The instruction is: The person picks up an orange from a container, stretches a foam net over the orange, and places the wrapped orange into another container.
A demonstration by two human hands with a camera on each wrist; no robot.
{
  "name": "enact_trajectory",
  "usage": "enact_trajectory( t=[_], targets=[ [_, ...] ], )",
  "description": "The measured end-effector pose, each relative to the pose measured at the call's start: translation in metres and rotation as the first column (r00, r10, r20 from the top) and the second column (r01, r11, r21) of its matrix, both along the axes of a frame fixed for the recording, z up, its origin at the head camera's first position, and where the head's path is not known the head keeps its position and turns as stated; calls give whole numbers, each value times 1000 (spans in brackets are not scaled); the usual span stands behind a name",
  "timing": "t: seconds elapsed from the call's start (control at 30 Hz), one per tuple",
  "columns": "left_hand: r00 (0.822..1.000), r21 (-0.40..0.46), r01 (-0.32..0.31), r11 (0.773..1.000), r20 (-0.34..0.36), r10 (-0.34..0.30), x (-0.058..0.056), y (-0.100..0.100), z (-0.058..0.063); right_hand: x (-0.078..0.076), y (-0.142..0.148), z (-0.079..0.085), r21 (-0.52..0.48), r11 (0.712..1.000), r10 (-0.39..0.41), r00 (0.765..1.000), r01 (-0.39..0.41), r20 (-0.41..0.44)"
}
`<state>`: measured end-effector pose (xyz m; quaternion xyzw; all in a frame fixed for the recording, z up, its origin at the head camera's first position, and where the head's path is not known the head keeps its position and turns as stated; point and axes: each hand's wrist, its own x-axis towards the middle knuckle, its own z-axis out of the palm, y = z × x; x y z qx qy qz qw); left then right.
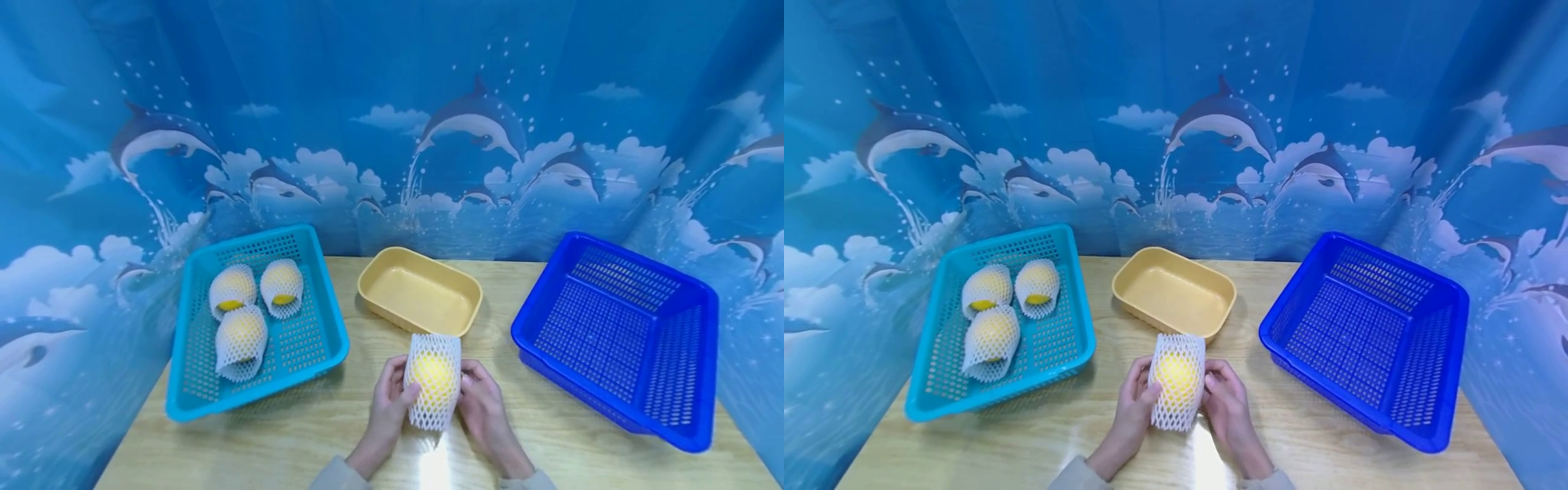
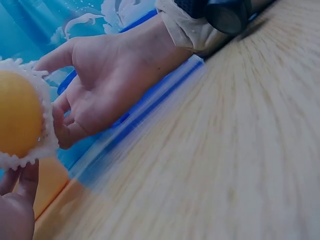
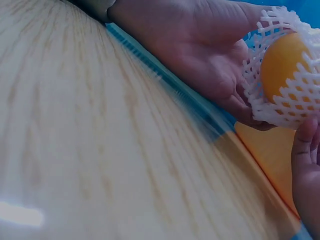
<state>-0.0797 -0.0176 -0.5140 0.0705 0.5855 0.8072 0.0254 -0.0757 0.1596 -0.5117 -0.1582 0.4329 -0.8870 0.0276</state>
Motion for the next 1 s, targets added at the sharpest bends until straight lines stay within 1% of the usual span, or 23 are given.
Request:
enact_trajectory(
  t=[0.07, 0.17, 0.27, 0.33, 0.37, 0.43, 0.53, 0.63, 0.73, 0.87, 0.93, 1.0],
  targets=[
    [1000, 25, 6, 1000, 25, -7, 0, -1, 1, 0, 0, -1, 6, 1000, -16, 1000, 16, -16],
    [998, 80, 42, 996, 44, -45, 1, -1, 2, 1, -1, -1, 32, 999, -38, 999, 38, -17],
    [995, 138, 85, 987, 38, -91, 1, -1, 2, 2, 0, 0, 45, 999, -4, 1000, 5, -3],
    [994, 152, 105, 983, 25, -110, 0, -1, 1, 3, 2, 0, 48, 998, 32, 999, -32, 8],
    [993, 149, 110, 983, 17, -114, 0, -1, 1, 3, 2, 1, 53, 998, 42, 999, -43, 18],
    [995, 110, 103, 989, 1, -104, 0, 0, 0, 4, 4, 2, 62, 997, 50, 998, -52, 33],
    [998, 21, 65, 998, -22, -65, 0, 1, -1, 4, 5, 3, 74, 997, 20, 998, -24, 54],
    [999, -33, 42, 999, -11, -42, 0, 1, -1, 4, 5, 4, 77, 997, -8, 998, 3, 66],
    [999, -22, 45, 999, 6, -45, 1, 1, 1, 4, 4, 4, 83, 996, -45, 996, 39, 75],
    [998, -25, 48, 999, 35, -47, 1, -1, 4, 3, 2, 5, 111, 988, -121, 988, 110, 99],
    [996, -33, 59, 998, 66, -56, 1, -3, 8, 2, 1, 6, 127, 982, -151, 983, 137, 106],
    [992, -38, 81, 996, 103, -76, 1, -7, 15, 2, 0, 8, 143, 978, -170, 980, 154, 105]
  ],
)
